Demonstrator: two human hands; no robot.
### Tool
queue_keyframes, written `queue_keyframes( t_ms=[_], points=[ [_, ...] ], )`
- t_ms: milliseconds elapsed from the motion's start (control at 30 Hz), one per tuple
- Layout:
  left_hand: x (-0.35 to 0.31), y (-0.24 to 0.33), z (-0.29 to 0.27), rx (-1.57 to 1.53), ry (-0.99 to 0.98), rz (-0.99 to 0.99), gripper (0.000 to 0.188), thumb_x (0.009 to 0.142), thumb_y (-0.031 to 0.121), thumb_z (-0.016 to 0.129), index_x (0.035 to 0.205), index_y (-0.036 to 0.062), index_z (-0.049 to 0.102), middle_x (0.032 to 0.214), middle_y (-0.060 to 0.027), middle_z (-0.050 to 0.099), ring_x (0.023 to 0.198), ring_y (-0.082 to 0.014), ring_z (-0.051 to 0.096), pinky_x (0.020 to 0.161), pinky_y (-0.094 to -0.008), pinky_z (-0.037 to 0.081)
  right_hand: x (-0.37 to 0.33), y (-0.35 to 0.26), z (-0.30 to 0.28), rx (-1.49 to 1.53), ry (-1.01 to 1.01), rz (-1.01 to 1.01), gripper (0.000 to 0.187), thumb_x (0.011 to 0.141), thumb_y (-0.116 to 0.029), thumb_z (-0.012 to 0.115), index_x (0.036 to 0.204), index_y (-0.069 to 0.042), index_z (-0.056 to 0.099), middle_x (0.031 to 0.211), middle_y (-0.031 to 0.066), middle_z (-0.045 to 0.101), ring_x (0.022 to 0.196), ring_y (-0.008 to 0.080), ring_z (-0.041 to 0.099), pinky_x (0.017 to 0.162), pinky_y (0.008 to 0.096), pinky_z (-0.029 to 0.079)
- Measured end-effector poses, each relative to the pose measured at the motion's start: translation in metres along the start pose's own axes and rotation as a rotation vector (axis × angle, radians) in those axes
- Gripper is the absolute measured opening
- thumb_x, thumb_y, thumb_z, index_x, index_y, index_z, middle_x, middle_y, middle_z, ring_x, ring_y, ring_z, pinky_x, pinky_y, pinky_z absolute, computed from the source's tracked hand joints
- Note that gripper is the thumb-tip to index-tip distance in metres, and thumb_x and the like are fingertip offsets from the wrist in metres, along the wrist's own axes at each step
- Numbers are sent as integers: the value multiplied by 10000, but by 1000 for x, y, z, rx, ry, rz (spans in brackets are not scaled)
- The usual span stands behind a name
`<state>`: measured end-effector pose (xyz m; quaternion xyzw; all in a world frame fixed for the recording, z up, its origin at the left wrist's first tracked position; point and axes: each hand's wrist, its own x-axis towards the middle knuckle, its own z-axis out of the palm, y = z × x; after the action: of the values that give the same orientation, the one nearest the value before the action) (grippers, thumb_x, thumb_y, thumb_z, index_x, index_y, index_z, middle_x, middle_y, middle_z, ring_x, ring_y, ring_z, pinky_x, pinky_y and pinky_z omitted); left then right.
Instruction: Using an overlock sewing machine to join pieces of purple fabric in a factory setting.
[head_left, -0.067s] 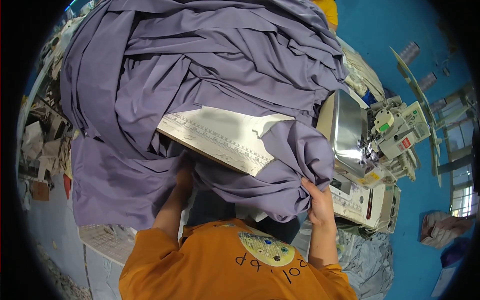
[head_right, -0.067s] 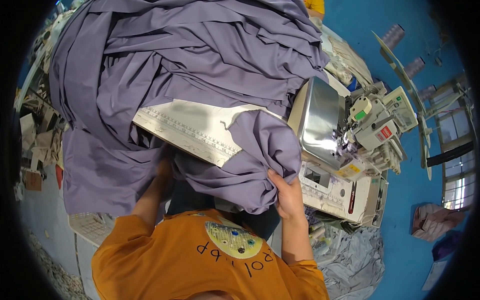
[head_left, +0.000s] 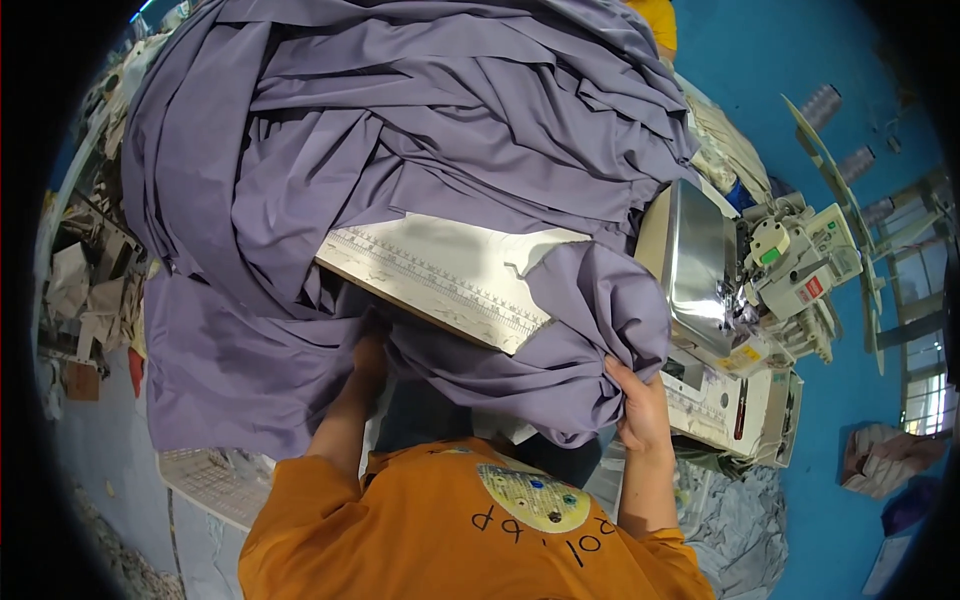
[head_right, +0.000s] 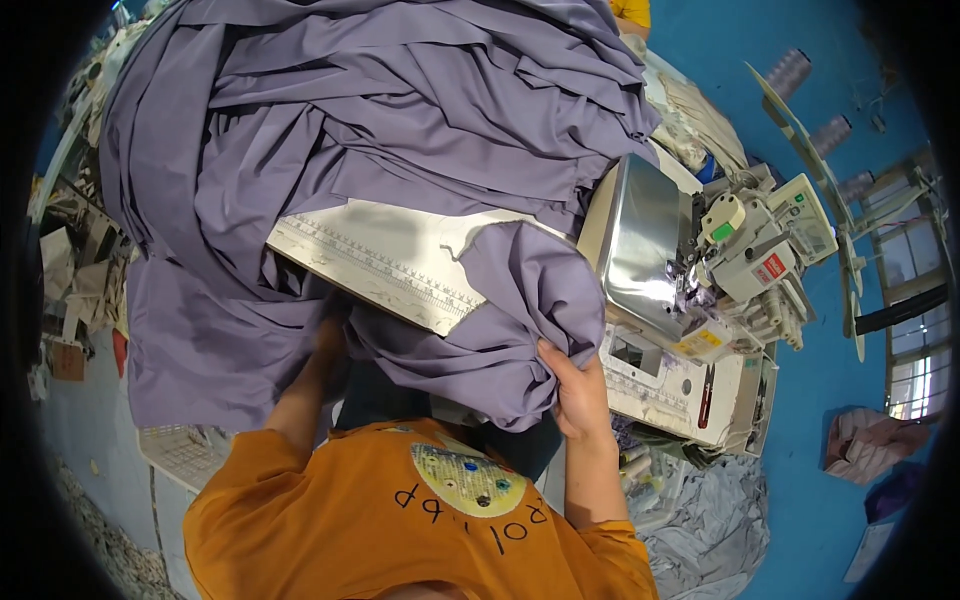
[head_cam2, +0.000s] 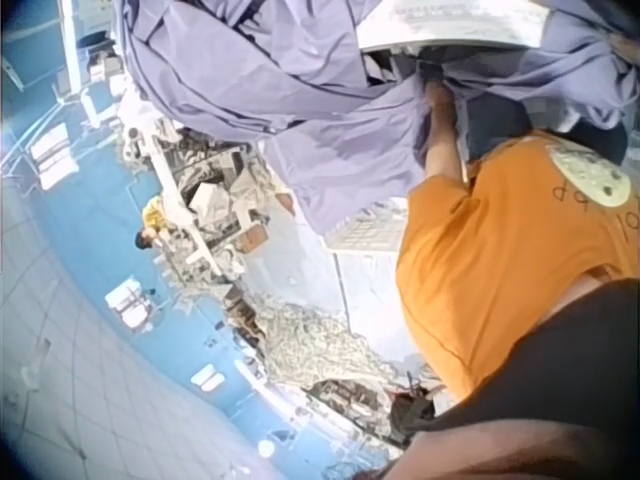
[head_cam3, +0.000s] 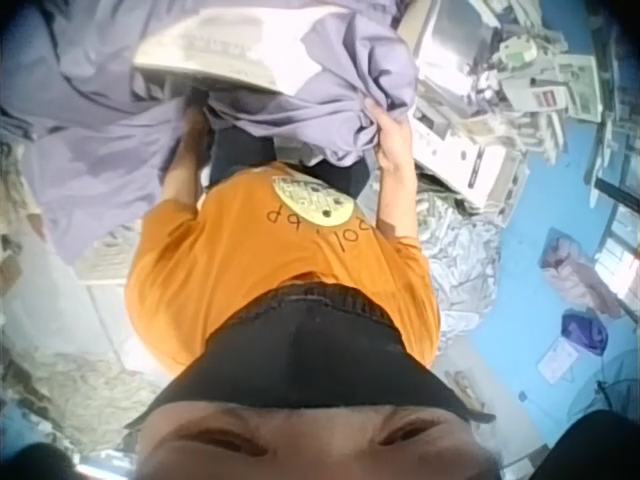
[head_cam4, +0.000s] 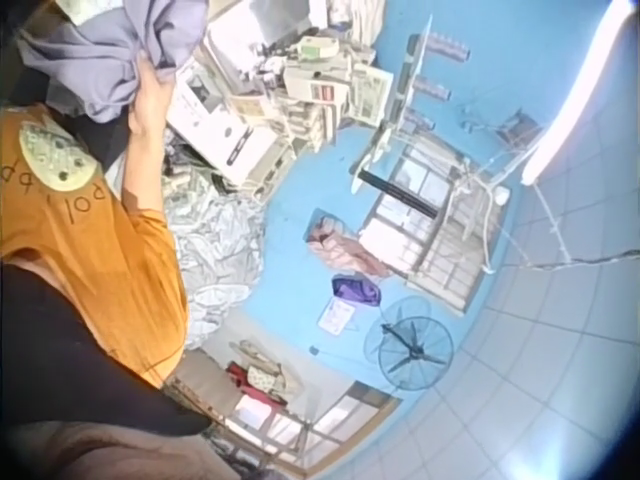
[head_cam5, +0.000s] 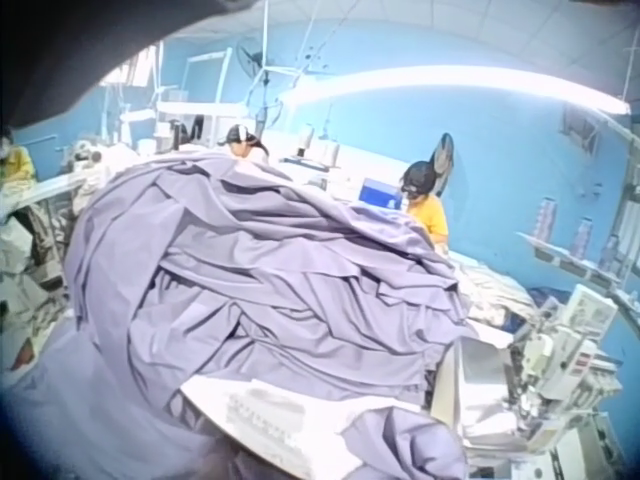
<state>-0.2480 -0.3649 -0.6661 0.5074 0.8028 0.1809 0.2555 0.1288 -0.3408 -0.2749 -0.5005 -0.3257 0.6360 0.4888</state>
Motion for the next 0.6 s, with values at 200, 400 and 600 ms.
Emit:
queue_keyframes(
  t_ms=[200,400,600],
  points=[
    [-5,-27,-11,-478,235,77,416,973,253,459,1338,55,482,1188,-161,620,1083,-308,601,968,-431,449,4,-2,2,-3,15,46,496,851,12,641,1315,76,478,1265,150,591,1119,245,593,966,352,471],
    [-9,-43,-107,-887,1052,106,312,969,188,434,1247,60,491,1227,-119,520,1095,-229,532,1000,-383,424,0,-10,9,-55,-68,45,461,877,-19,644,1302,72,492,1260,152,591,1134,238,581,991,350,445],
    [13,117,-412,-1202,1207,471,294,940,179,477,1175,14,541,1183,-156,596,1077,-252,578,940,-378,471,30,-71,66,-238,-276,5,490,851,-57,658,1309,16,498,1224,105,604,1110,192,566,978,327,439]
  ],
)
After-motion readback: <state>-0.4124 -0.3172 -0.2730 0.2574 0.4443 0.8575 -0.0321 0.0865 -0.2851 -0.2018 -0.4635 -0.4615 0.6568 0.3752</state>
